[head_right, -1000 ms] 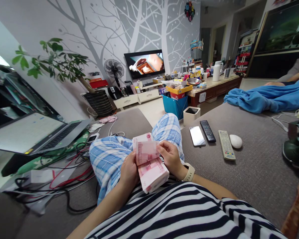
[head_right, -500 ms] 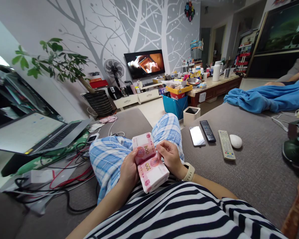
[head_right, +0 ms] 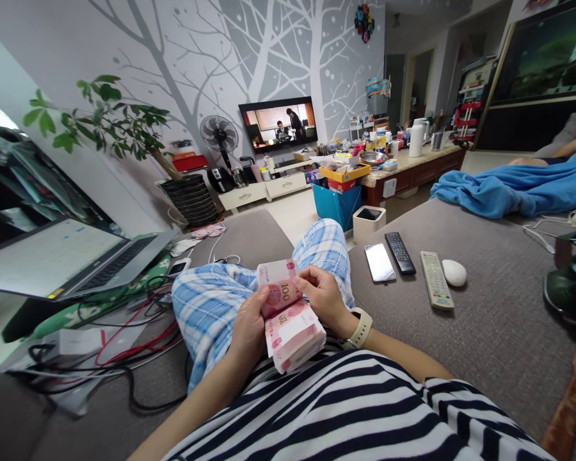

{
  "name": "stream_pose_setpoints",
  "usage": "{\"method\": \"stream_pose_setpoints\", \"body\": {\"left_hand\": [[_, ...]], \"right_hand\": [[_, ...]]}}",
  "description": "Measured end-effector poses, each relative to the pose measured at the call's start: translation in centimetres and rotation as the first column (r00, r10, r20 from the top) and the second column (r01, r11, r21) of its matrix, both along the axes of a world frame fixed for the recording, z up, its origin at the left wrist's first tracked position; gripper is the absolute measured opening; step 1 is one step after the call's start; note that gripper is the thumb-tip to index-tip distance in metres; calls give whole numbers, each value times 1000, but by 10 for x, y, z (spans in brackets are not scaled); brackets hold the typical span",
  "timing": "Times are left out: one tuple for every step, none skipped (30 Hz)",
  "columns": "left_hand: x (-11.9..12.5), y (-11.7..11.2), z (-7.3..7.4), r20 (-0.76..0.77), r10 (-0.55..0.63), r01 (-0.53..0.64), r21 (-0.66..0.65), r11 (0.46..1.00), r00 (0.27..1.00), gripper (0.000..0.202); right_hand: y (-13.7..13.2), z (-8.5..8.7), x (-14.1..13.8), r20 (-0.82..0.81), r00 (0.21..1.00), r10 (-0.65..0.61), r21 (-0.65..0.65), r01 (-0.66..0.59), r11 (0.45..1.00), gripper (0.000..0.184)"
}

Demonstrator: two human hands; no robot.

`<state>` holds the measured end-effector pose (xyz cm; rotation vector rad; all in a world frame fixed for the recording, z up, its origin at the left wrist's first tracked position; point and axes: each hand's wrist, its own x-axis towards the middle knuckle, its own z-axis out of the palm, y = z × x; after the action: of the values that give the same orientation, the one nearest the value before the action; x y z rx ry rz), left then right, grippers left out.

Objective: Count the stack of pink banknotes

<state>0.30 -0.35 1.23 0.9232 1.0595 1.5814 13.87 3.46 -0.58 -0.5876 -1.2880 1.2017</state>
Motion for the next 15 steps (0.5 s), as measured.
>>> {"method": "stream_pose_setpoints", "body": {"left_hand": [[-1,0,0,-21,20,-20,3,1000,1000,29],[-1,1,0,-48,44,-44,8,999,998,29],[-2,2,-1,-77,68,-67,13,998,995,29],[-3,3,-3,-104,91,-90,17,996,990,30],[-4,4,-5,-129,113,-112,19,994,985,30],[-5,5,-7,-150,130,-129,17,991,980,31],[-6,6,-9,-164,142,-142,13,990,976,32],[-7,7,-11,-164,150,-151,9,988,975,34],[-7,7,-13,-156,152,-153,5,988,976,35],[-8,7,-13,-152,151,-153,1,988,977,36],[-8,7,-12,-156,149,-151,-1,988,976,35],[-8,6,-11,-173,152,-154,0,988,973,34],[-8,5,-9,-202,159,-161,6,987,966,33],[-7,4,-7,-232,168,-170,13,985,958,32],[-7,3,-5,-254,174,-175,17,984,952,31]], "right_hand": [[0,0,0,-14,1000,2,-7,-2,1000,22],[-1,0,-1,-30,1000,7,-17,-8,1000,21],[-1,0,-1,-44,999,12,-27,-13,1000,21],[-1,1,-1,-52,999,14,-35,-16,999,21],[-1,1,-1,-53,999,11,-38,-13,999,21],[-1,0,-1,-48,999,4,-35,-5,999,22],[-1,0,-1,-40,999,-7,-28,6,1000,22],[-1,0,-1,-31,999,-21,-17,20,1000,22],[0,0,-1,-21,999,-36,-6,35,999,23],[0,0,0,-11,999,-52,5,52,999,23],[0,-1,0,1,997,-71,14,71,997,23],[0,-1,0,12,996,-90,22,90,996,23],[0,-1,0,21,994,-109,30,109,994,23],[0,-2,0,28,991,-128,37,127,991,23],[0,-2,-1,32,989,-147,45,146,988,23]]}}
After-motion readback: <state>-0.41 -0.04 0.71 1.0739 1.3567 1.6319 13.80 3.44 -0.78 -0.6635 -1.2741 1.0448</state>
